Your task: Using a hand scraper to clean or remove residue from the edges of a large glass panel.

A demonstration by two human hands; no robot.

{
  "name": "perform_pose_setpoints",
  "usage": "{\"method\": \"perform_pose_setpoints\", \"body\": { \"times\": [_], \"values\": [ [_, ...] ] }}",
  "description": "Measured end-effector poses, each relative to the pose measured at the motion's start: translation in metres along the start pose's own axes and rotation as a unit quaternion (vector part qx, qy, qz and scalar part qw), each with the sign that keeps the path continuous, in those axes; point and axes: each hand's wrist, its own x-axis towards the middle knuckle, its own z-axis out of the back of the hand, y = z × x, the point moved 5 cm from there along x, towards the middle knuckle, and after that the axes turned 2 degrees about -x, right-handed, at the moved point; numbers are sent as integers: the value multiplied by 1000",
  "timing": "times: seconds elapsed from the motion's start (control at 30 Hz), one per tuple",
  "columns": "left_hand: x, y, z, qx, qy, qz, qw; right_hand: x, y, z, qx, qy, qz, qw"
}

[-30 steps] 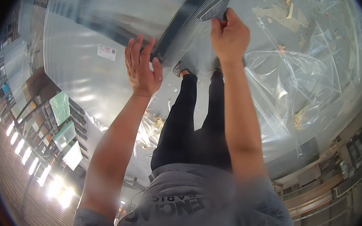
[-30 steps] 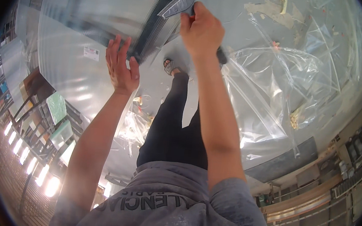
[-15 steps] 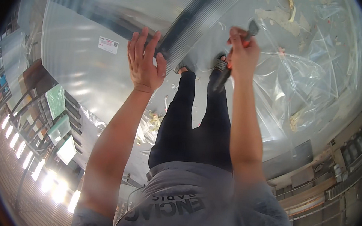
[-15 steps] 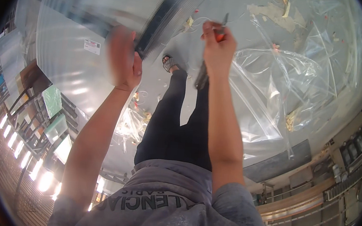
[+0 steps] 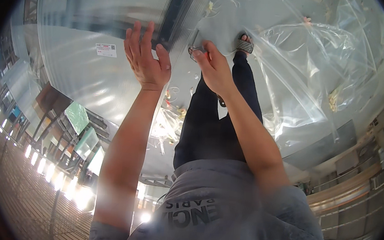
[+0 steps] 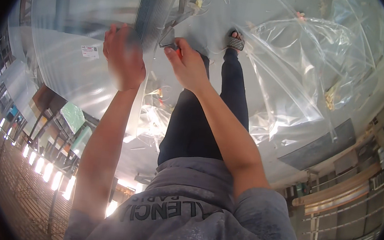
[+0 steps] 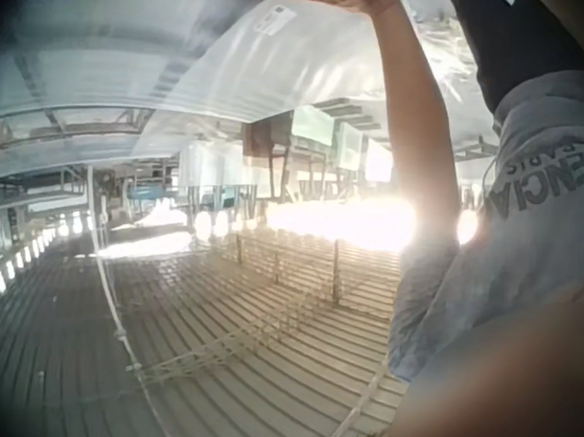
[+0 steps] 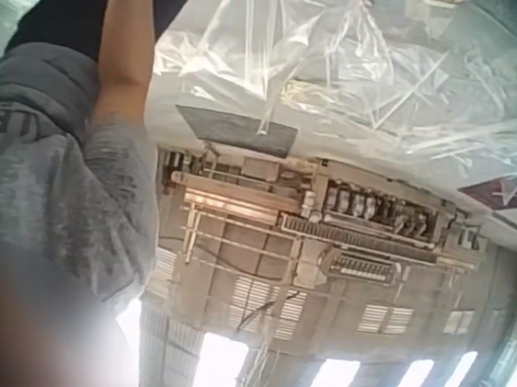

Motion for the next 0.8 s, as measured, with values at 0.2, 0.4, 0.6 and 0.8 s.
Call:
{"method": "perform_pose_setpoints", "body": {
  "times": [0.2,0.4,0.6,0.8],
  "values": [
    [1,-1,1,6,2,-11,1000,-2,15,-6,-58,6,7,998],
    [1,-2,0,18,7,-10,1000,-1,26,-7,-151,-68,22,986],
    [2,-5,-2,9,11,-16,1000,62,37,18,-98,-125,8,987],
    [0,0,2,12,11,-18,1000,48,30,7,320,4,-86,944]
  ]
}}
